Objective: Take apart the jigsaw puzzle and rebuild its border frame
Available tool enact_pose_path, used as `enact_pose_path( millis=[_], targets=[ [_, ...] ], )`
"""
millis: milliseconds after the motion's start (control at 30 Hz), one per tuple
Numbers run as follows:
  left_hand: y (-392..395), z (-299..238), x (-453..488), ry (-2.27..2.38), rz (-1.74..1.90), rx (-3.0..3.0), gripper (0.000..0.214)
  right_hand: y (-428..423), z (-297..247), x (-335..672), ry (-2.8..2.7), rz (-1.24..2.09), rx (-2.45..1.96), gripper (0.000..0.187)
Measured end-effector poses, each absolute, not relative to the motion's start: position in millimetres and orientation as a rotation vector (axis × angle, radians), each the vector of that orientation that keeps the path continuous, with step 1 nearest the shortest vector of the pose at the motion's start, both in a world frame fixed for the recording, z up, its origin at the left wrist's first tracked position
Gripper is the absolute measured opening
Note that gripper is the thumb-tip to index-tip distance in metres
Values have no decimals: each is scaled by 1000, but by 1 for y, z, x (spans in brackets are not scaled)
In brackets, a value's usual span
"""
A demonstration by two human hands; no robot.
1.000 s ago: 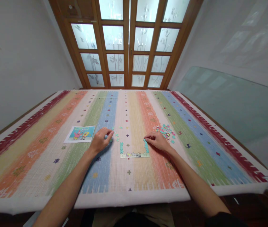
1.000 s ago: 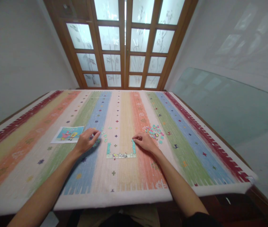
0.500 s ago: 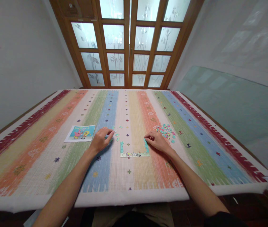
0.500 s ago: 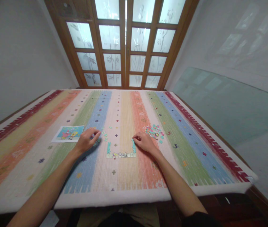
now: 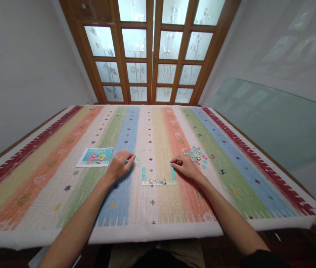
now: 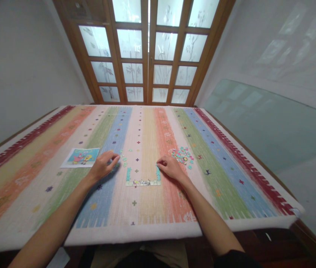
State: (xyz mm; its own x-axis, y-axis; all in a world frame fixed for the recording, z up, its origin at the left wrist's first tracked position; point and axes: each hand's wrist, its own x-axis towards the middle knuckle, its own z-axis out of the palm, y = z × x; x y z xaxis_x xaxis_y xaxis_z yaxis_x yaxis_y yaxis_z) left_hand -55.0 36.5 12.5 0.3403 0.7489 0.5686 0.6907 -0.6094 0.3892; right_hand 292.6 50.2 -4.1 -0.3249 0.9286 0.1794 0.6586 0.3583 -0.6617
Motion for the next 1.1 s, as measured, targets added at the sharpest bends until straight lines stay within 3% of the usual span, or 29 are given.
enact_pose_path(
  millis=[1100],
  targets=[
    [30, 6, -35, 1160, 1028, 2575, 29, 51, -3, 292, -2004, 766, -1421, 16]
  ],
)
